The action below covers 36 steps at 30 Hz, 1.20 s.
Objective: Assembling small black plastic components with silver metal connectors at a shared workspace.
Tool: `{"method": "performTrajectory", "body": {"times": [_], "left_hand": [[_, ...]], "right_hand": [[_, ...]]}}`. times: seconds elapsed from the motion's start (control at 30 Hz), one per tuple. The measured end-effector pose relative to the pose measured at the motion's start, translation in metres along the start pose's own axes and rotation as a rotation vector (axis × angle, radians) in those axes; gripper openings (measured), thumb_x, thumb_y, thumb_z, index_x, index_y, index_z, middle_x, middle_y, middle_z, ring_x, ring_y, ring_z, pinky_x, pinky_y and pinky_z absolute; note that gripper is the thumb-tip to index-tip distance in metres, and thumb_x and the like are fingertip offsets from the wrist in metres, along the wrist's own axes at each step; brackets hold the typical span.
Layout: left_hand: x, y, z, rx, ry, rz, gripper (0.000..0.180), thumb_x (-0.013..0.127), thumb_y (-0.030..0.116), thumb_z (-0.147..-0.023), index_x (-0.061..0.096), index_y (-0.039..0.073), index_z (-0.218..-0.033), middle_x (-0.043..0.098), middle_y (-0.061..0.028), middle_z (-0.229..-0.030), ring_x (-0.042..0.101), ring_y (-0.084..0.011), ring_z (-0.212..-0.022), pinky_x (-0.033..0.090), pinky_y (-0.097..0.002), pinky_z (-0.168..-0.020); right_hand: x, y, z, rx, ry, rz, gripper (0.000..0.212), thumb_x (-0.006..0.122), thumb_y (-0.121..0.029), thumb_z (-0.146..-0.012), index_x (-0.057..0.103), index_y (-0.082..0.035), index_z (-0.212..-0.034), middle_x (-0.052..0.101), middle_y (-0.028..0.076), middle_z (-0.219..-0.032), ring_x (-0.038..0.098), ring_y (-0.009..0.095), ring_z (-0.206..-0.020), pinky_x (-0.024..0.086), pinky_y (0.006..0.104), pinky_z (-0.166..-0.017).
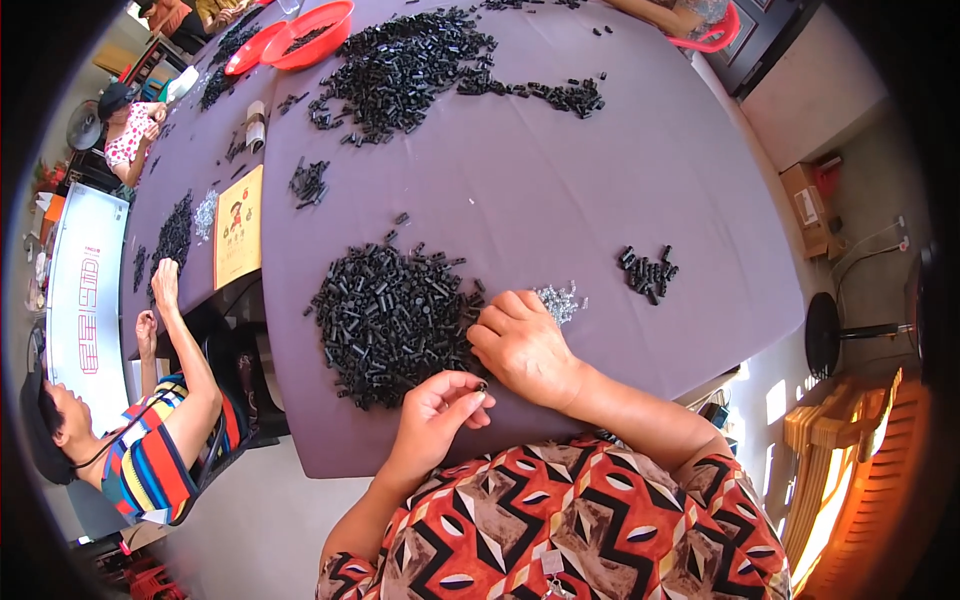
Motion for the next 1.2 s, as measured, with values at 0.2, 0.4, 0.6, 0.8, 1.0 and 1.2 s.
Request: {"method": "performTrajectory", "body": {"times": [0.2, 0.4, 0.6, 0.8, 1.0, 1.2], "left_hand": [[0.0, 0.008, -0.003, 0.011, 0.006, -0.011, 0.021, 0.063, 0.01, -0.102, 0.063, -0.002, -0.119, 0.074, -0.0111, -0.1, 0.068, -0.0136, -0.081, 0.056, -0.0278, -0.075], [0.004, 0.016, -0.002, 0.012, 0.04, 0.034, 0.018, 0.064, 0.007, -0.1, 0.064, -0.001, -0.116, 0.074, -0.0112, -0.096, 0.068, -0.0143, -0.078, 0.056, -0.0281, -0.073], [0.011, 0.015, -0.006, 0.015, 0.006, 0.012, 0.019, 0.065, 0.007, -0.099, 0.065, -0.001, -0.116, 0.073, -0.0099, -0.094, 0.066, -0.0125, -0.076, 0.055, -0.0271, -0.072], [0.01, 0.012, -0.007, -0.002, 0.019, 0.011, 0.019, 0.066, 0.008, -0.099, 0.065, -0.001, -0.116, 0.073, -0.0095, -0.093, 0.065, -0.0116, -0.075, 0.054, -0.0263, -0.07], [0.011, 0.013, -0.005, 0.032, 0.1, -0.122, 0.017, 0.067, 0.006, -0.098, 0.066, -0.001, -0.113, 0.073, -0.0086, -0.092, 0.065, -0.0099, -0.074, 0.054, -0.0246, -0.068], [0.008, 0.014, -0.009, 0.017, 0.11, -0.118, 0.014, 0.068, 0.006, -0.098, 0.067, -0.002, -0.11, 0.072, -0.0079, -0.089, 0.064, -0.0095, -0.071, 0.054, -0.0239, -0.066]], "right_hand": [[-0.019, 0.001, -0.006, -0.014, 0.092, -0.057, 0.012, 0.069, -0.012, -0.069, 0.063, -0.008, -0.079, 0.059, 0.007, -0.081, 0.055, 0.028, -0.088, 0.044, 0.0401, -0.079], [-0.025, 0.016, 0.018, 0.377, -0.099, -0.88, 0.015, 0.066, 0.006, -0.083, 0.069, -0.003, -0.094, 0.066, 0.005, -0.093, 0.063, 0.018, -0.084, 0.051, 0.0307, -0.073], [-0.005, 0.018, 0.037, 0.541, -0.169, -1.186, 0.009, 0.067, 0.004, -0.09, 0.069, -0.003, -0.096, 0.062, 0.001, -0.094, 0.06, 0.007, -0.081, 0.049, 0.0232, -0.068], [0.0, 0.02, 0.041, 0.544, -0.214, -1.204, 0.016, 0.066, 0.009, -0.088, 0.07, -0.002, -0.099, 0.062, 0.002, -0.101, 0.061, 0.01, -0.09, 0.05, 0.0244, -0.075], [-0.005, 0.02, 0.039, 0.454, -0.164, -1.068, 0.013, 0.068, 0.009, -0.087, 0.071, -0.001, -0.095, 0.066, 0.004, -0.094, 0.063, 0.014, -0.088, 0.051, 0.0283, -0.074], [-0.004, 0.017, 0.039, 0.398, -0.079, -1.006, 0.01, 0.069, 0.007, -0.089, 0.071, 0.0, -0.096, 0.068, 0.006, -0.095, 0.065, 0.016, -0.086, 0.052, 0.0299, -0.074]]}}
Point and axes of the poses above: each hand's wrist, its own z-axis away from the middle knuckle, its own x-axis out of the palm, y = z × x, the point moved 7 cm from there along -z, towards the middle knuckle
